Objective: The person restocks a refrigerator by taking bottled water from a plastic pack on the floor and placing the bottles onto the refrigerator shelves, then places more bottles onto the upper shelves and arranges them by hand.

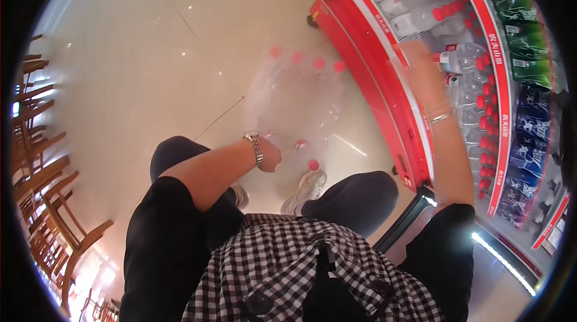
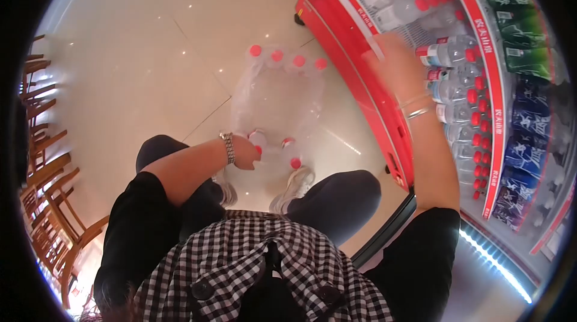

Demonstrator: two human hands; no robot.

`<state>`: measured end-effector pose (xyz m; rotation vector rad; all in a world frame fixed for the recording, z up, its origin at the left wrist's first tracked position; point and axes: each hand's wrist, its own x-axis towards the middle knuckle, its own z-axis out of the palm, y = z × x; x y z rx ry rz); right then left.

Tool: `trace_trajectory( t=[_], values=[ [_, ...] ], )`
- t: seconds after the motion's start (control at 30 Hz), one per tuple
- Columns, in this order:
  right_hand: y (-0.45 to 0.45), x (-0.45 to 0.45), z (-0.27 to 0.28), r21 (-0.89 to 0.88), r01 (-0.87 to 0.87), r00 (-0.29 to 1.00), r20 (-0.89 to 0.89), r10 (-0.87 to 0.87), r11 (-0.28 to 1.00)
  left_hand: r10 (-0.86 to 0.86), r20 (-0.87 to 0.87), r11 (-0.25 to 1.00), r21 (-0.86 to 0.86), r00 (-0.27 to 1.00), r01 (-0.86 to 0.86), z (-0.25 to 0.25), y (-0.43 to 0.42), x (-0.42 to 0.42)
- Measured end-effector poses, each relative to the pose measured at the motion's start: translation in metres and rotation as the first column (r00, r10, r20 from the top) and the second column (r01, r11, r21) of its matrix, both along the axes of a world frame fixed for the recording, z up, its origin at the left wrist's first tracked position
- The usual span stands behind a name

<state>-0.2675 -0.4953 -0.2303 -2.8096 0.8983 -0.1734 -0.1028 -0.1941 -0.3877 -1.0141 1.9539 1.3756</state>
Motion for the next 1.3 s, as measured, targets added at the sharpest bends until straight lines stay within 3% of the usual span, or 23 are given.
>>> trace_trajectory(
  t=[0.03,0.07,0.1,0.13,0.17,0.2,0.3,0.43,0.5,0.57,0.6,0.63,0.73,0.8,0.87,0.93,1.0,1.1,1.13,1.2,1.3],
  values=[
    [0.041,0.015,-0.015,0.295,-0.051,0.996,-0.057,0.071,0.954,0.001,-0.001,1.000,-0.002,1.000,-0.001,0.003,0.002,0.002],
    [0.070,0.018,-0.040,0.366,-0.269,0.936,-0.120,0.332,0.891,0.002,-0.002,1.000,-0.015,1.000,-0.002,0.005,0.001,0.005],
    [0.102,0.010,-0.093,0.403,-0.380,0.898,-0.056,0.437,0.832,0.003,-0.003,0.999,-0.034,1.000,-0.003,0.007,-0.002,0.007],
    [0.136,0.013,-0.115,0.494,-0.351,0.872,-0.137,0.470,0.796,-0.013,-0.008,0.999,-0.030,1.000,0.012,0.007,-0.002,0.007],
    [0.162,0.027,-0.132,0.551,-0.397,0.656,-0.389,0.647,0.734,-0.031,-0.011,0.999,-0.033,0.999,0.031,0.006,-0.002,0.007],
    [0.182,0.033,-0.139,0.590,-0.350,0.557,-0.494,0.668,0.728,-0.053,-0.013,0.998,-0.045,0.999,0.052,0.004,-0.005,0.006],
    [0.221,0.010,-0.198,0.606,-0.238,0.474,-0.610,0.635,0.759,-0.052,-0.057,0.988,-0.148,0.997,0.043,-0.008,0.002,0.006],
    [0.205,0.021,-0.182,0.693,0.096,0.231,-0.714,0.662,0.714,0.064,-0.093,0.998,0.010,0.994,-0.064,-0.004,0.002,0.003],
    [0.209,0.017,-0.190,0.693,-0.043,0.555,-0.582,0.594,0.719,0.059,-0.099,0.998,-0.008,0.993,-0.060,-0.006,0.001,0.005],
    [0.216,0.016,-0.199,0.683,-0.226,0.764,-0.318,0.562,0.694,-0.009,-0.042,1.000,-0.024,0.999,0.008,-0.007,0.000,0.006],
    [0.220,0.019,-0.202,0.671,-0.339,0.809,-0.150,0.568,0.660,-0.040,-0.015,0.999,-0.030,0.999,0.040,-0.007,-0.001,0.005],
    [0.226,0.022,-0.205,0.637,-0.448,0.825,0.025,0.565,0.627,0.047,-0.067,0.997,-0.050,0.997,-0.050,-0.009,0.002,0.008],
    [0.245,0.029,-0.246,0.712,-0.419,0.813,0.018,0.582,0.563,0.035,-0.061,0.999,-0.029,0.998,-0.037,-0.020,0.000,0.008],
    [0.237,0.029,-0.226,0.747,-0.287,0.891,-0.020,0.453,0.599,0.037,-0.086,0.999,0.005,0.996,-0.037,-0.011,-0.004,0.013],
    [0.219,0.026,-0.198,0.792,-0.057,0.968,-0.106,0.229,0.608,-0.053,-0.066,0.997,0.056,0.996,0.057,-0.005,-0.008,0.014],
    [0.193,0.022,-0.173,0.737,0.074,0.997,-0.044,-0.061,0.672,-0.025,-0.056,0.999,0.037,0.998,0.027,0.001,-0.008,0.017],
    [0.160,0.011,-0.149,0.650,0.133,0.927,0.186,-0.326,0.748,0.003,-0.036,0.998,0.055,0.999,-0.001,0.007,-0.013,0.018],
    [0.095,-0.008,-0.049,0.642,0.164,0.792,0.367,-0.488,0.749,0.035,-0.005,0.992,0.123,0.999,-0.034,0.007,-0.018,0.016],
    [0.074,-0.022,-0.034,0.680,0.239,0.715,0.359,-0.600,0.693,0.042,-0.007,0.991,0.128,0.999,-0.041,0.001,-0.017,0.015],
    [0.046,-0.046,0.005,0.795,0.098,0.601,0.432,-0.672,0.598,0.044,-0.014,0.994,0.103,0.999,-0.042,-0.002,-0.015,0.016],
    [0.012,-0.074,0.039,0.650,0.225,0.547,0.532,-0.646,0.726,0.028,-0.021,0.998,0.060,0.999,-0.027,0.001,-0.014,0.018]
  ],
)
